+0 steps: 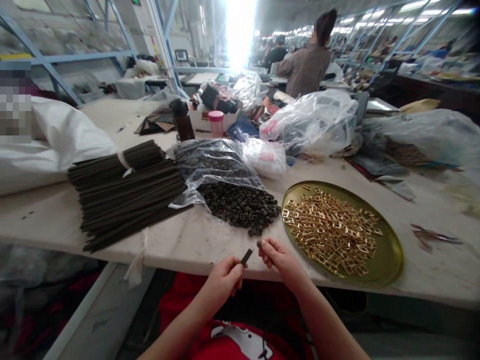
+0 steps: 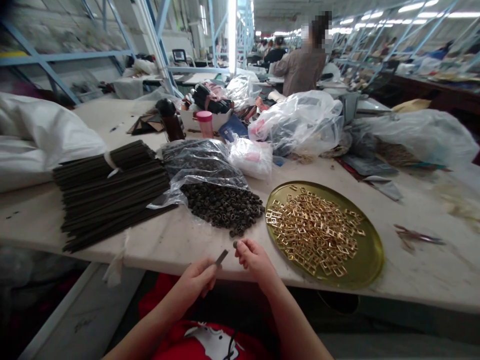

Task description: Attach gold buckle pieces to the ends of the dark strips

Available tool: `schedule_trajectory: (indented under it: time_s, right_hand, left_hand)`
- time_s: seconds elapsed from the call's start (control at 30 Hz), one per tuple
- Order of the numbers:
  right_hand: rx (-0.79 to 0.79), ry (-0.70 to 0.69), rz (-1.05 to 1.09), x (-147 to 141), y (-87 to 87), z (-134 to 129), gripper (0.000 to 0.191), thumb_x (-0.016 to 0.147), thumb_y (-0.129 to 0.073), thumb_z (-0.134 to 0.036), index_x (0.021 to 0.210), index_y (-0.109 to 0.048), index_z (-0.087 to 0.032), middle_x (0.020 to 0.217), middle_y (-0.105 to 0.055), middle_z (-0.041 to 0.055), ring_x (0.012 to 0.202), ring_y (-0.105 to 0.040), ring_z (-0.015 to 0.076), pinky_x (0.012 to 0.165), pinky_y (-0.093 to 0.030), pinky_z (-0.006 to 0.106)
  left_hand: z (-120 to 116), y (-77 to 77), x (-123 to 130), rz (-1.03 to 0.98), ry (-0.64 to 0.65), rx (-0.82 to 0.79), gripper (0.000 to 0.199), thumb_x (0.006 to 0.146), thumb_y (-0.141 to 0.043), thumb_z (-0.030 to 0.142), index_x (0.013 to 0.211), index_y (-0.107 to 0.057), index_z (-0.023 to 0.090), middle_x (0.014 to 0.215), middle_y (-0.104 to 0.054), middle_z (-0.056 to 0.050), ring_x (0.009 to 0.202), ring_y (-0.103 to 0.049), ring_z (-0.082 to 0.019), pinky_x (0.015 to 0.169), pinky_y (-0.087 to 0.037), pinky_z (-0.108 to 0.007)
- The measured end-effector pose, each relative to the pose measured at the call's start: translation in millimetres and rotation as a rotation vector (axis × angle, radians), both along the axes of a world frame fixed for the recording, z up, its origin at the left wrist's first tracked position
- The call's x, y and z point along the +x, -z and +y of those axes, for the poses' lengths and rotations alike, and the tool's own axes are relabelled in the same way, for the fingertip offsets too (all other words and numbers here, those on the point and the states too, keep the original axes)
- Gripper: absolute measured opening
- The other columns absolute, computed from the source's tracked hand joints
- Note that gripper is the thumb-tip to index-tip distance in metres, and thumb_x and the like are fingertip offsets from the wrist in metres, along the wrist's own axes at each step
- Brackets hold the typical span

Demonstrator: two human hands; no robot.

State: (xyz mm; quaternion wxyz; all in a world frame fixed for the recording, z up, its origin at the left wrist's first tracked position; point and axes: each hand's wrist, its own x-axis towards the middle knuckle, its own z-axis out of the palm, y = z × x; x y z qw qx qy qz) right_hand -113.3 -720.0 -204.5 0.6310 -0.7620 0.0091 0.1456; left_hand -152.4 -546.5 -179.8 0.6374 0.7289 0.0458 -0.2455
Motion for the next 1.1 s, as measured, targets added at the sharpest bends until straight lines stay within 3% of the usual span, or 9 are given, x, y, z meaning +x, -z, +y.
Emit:
schedule_trajectory:
  time_s: [0.1,0.2,0.3,0.4,0.63,0.83,0.97,1.1]
  right_hand:
    - [0.389,0.027,0.241,-14,-3.2,11,0.038,0.076,-0.053,-0.053,0.072,-0.052,-0.016,0.064,-0.053,-0.0009,0.049,-0.042,0.0076,0.046,-0.032,0.021]
    - [0.478,0.051,0.302,-20,-4.2,21,0.039,0.072,-0.060,-0.052,0.083,-0.057,-0.015,0.062,-0.054,-0.0020,0.049,-0.042,0.0071,0.046,-0.030,0.020]
    - [0.455,0.040,0.283,-20,-5.1,25,0.049,0.070,-0.061,-0.054,0.098,-0.059,-0.014,0.063,-0.055,-0.0018,0.050,-0.043,0.0074,0.048,-0.032,0.021]
    - [0.431,-0.003,0.272,-21,-5.9,26,0.050,0.070,-0.061,-0.054,0.101,-0.059,-0.014,0.068,-0.058,-0.0004,0.055,-0.045,0.0081,0.052,-0.034,0.022]
    - [0.461,-0.052,0.253,-27,-1.9,24,0.031,0.073,-0.064,-0.045,0.080,-0.058,-0.016,0.064,-0.052,-0.0038,0.054,-0.041,0.0072,0.052,-0.033,0.021]
    - [0.387,-0.065,0.204,-28,-2.2,26,0.033,0.072,-0.063,-0.048,0.078,-0.058,-0.016,0.061,-0.050,-0.0036,0.054,-0.042,0.0086,0.053,-0.033,0.022]
    - [0.357,-0.069,0.180,-28,1.4,22,0.035,0.075,-0.059,-0.050,0.082,-0.059,-0.016,0.062,-0.051,-0.0028,0.054,-0.043,0.0092,0.053,-0.034,0.023]
    - [0.231,-0.133,0.092,-30,1.2,18,0.031,0.078,-0.056,-0.046,0.091,-0.062,-0.019,0.073,-0.060,0.0005,0.066,-0.052,0.0137,0.061,-0.040,0.026]
  left_hand:
    - [-4,-0.7,1,-0.108,0.000,0.047,0.027,0.084,-0.039,0.040,0.080,-0.051,0.016,0.051,-0.040,0.007,0.044,-0.036,-0.007,0.043,-0.027,-0.019]
    - [-3,1.4,1,-0.184,-0.003,0.134,0.028,0.085,-0.040,0.039,0.077,-0.053,0.015,0.053,-0.041,0.006,0.049,-0.039,-0.009,0.047,-0.029,-0.020]
    - [1,4.9,-1,-0.203,0.006,0.201,0.026,0.085,-0.040,0.035,0.078,-0.055,0.015,0.054,-0.043,0.005,0.050,-0.041,-0.009,0.048,-0.030,-0.021]
    - [3,7.2,0,-0.154,-0.021,0.171,0.024,0.084,-0.040,0.034,0.076,-0.053,0.015,0.052,-0.042,0.006,0.047,-0.039,-0.008,0.046,-0.029,-0.020]
    - [3,4.3,0,0.044,0.006,-0.026,0.023,0.080,-0.041,0.038,0.071,-0.046,0.017,0.042,-0.033,0.010,0.036,-0.027,-0.006,0.036,-0.020,-0.018]
    - [8,0.6,0,0.071,0.011,-0.071,0.026,0.079,-0.042,0.042,0.070,-0.043,0.018,0.040,-0.032,0.010,0.035,-0.025,-0.006,0.036,-0.017,-0.018]
    - [11,-5.2,-2,-0.071,0.001,0.065,0.024,0.081,-0.040,0.036,0.068,-0.046,0.017,0.048,-0.037,0.008,0.043,-0.033,-0.008,0.043,-0.025,-0.020]
    - [14,-9.7,-6,-0.268,0.104,0.319,0.023,0.082,-0.040,0.027,0.065,-0.051,0.017,0.059,-0.049,0.003,0.059,-0.045,-0.012,0.054,-0.028,-0.023]
